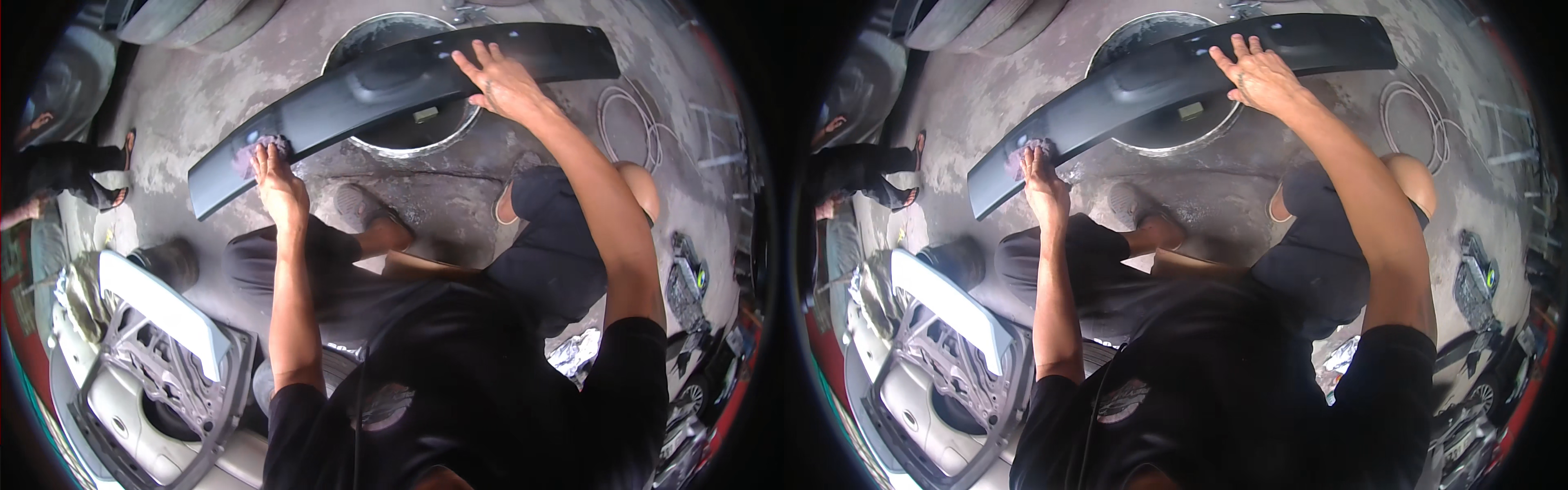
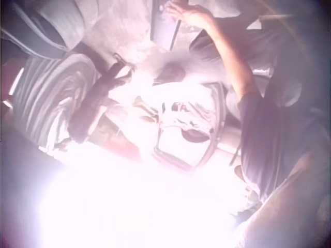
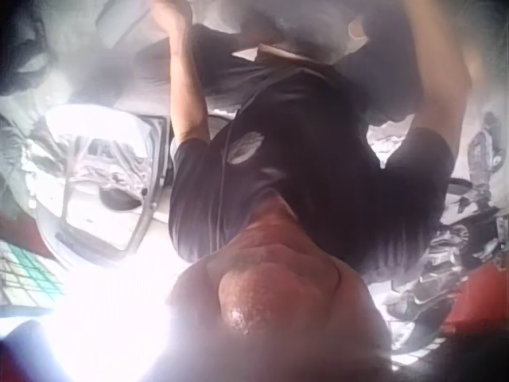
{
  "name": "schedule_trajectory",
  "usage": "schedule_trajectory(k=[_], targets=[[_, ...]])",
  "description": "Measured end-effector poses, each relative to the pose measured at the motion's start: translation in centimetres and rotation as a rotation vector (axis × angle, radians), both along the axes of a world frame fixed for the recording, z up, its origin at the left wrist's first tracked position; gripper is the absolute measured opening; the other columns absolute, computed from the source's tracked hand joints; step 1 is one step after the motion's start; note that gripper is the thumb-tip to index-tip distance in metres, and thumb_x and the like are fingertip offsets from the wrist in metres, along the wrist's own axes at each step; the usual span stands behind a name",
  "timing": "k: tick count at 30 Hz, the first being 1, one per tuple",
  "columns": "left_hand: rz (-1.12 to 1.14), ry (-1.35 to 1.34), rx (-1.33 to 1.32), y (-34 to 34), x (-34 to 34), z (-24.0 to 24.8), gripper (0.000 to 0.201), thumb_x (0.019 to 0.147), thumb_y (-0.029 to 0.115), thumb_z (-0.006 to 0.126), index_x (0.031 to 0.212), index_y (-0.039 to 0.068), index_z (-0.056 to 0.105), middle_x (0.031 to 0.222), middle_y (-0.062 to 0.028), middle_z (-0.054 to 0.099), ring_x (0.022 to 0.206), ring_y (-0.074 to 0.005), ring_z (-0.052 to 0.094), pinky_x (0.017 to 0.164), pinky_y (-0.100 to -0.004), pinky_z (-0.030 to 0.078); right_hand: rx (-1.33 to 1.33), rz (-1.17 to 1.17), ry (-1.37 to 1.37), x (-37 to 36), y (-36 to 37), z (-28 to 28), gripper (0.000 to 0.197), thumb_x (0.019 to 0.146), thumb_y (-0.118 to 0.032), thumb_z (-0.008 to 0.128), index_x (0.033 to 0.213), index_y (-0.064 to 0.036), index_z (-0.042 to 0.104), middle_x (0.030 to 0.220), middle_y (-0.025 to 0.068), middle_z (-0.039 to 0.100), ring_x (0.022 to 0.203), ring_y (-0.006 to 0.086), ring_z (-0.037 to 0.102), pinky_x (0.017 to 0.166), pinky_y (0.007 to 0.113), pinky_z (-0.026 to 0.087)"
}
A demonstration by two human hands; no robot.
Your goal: The person sits on the floor and wipes a black car bumper with a cloth, cleaning both the front and back surfaces. They then stand up, move the bumper, and walk toward a red car where another person is working.
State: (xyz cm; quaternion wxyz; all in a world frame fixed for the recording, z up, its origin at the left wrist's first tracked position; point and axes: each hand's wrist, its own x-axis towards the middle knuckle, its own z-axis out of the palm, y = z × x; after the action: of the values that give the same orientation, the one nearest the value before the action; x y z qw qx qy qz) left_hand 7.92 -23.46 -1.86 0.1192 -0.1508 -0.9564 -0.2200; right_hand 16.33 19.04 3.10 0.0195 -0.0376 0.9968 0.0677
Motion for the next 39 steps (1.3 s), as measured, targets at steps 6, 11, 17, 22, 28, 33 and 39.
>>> schedule_trajectory(k=[6,11,17,22,28,33,39], targets=[[-0.241,-0.091,0.126,7.8,2.4,3.4,0.038,0.091,-0.004,0.057,0.126,0.003,0.069,0.133,-0.0189,0.066,0.123,-0.0369,0.063,0.107,-0.0421,0.049,-0.156,-0.051,-0.038,0.0,0.1,0.8,0.077,0.086,-0.033,0.079,0.153,-0.0127,0.047,0.153,0.0323,0.042,0.139,0.0524,0.045,0.109,0.053,0.047],[-0.118,-0.849,1.008,13.4,5.8,9.1,0.041,0.102,0.013,0.062,0.140,-0.001,0.060,0.116,-0.0126,0.073,0.101,-0.0160,0.068,0.092,-0.0315,0.055,-0.833,0.063,0.035,3.7,-5.0,3.2,0.075,0.090,-0.040,0.076,0.152,-0.0099,0.049,0.151,0.0236,0.050,0.144,0.0372,0.043,0.119,0.044,0.036],[-0.648,-0.732,0.564,14.6,7.9,9.5,0.053,0.103,0.024,0.062,0.149,0.000,0.049,0.136,-0.0164,0.060,0.118,-0.0272,0.063,0.099,-0.0363,0.052,-1.608,-0.485,-0.091,7.8,-8.7,2.6,0.055,0.091,-0.002,0.062,0.146,-0.0040,0.056,0.123,0.0104,0.069,0.100,0.0134,0.068,0.083,0.028,0.056],[-0.576,-0.671,0.122,15.1,4.3,7.8,0.056,0.100,0.021,0.063,0.151,0.005,0.047,0.102,-0.0212,0.069,0.087,-0.0377,0.071,0.077,-0.0456,0.057,-1.285,-0.608,0.300,6.8,-1.6,2.6,0.051,0.085,0.004,0.054,0.134,-0.0066,0.067,0.112,0.0065,0.071,0.085,0.0091,0.065,0.075,0.024,0.053],[-0.613,-0.420,-0.058,19.1,3.6,5.6,0.063,0.099,0.024,0.064,0.156,0.011,0.041,0.066,-0.0144,0.068,0.057,-0.0357,0.067,0.057,-0.0461,0.056,-0.811,-0.422,0.365,4.4,0.7,1.8,0.055,0.080,0.003,0.059,0.132,-0.0100,0.067,0.121,0.0147,0.068,0.089,0.0270,0.070,0.077,0.035,0.058],[-0.633,-0.344,-0.228,20.3,3.7,4.9,0.061,0.098,0.025,0.064,0.155,0.014,0.046,0.058,-0.0119,0.064,0.048,-0.0313,0.065,0.050,-0.0449,0.054,-0.673,-0.409,0.251,4.3,-0.3,0.7,0.056,0.079,-0.002,0.065,0.134,-0.0149,0.067,0.133,0.0145,0.060,0.101,0.0354,0.070,0.084,0.043,0.060],[-0.665,-0.279,-0.162,19.8,3.7,4.3,0.051,0.097,0.022,0.064,0.146,0.013,0.056,0.058,-0.0102,0.063,0.046,-0.0304,0.063,0.050,-0.0432,0.054,-0.632,-0.412,0.204,4.2,-0.7,0.1,0.055,0.079,-0.003,0.066,0.132,-0.0172,0.069,0.137,0.0172,0.056,0.105,0.0364,0.069,0.090,0.046,0.058]])
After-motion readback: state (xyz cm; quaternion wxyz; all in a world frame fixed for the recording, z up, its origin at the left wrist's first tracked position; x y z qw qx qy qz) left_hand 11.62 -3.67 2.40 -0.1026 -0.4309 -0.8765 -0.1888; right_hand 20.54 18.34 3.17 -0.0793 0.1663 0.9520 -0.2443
